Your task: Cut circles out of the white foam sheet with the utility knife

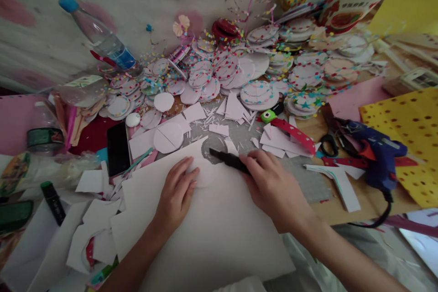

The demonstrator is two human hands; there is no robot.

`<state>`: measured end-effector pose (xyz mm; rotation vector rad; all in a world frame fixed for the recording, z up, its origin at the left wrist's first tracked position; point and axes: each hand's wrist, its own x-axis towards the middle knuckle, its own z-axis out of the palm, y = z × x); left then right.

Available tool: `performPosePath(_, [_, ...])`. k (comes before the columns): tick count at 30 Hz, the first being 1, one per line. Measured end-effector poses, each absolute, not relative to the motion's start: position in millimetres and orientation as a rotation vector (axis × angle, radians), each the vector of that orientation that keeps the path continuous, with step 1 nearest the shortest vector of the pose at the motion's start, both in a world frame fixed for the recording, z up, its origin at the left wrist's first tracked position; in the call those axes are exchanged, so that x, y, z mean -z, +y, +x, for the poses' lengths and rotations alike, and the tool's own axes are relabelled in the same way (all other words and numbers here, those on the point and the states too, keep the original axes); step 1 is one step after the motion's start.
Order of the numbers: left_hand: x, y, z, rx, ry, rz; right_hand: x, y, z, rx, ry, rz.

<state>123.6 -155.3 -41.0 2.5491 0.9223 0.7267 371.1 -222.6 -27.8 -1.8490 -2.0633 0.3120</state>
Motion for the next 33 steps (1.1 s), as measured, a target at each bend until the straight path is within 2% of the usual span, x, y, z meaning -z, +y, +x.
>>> performPosePath(5, [38,-156,127,-0.7,0.973,2.571,24,-224,384,-0.282,-1.869,-1.926])
performPosePath(12, [39,-158,126,-0.749,0.959,2.621,25,-232,376,-0.427,-1.8,-1.838])
performPosePath(19, [31,-159,128,-0.425,0.784,2.814,32,-237,362,-0.543,-1.631,-1.796])
performPosePath(24, [36,-161,128,-0.567,0.839,2.788,41,-242,355,-0.532,-1.631,-1.806])
performPosePath(33, [41,-166,125,-0.726,0.962,2.731,48,-244,345,-0.303,-1.766,-1.864])
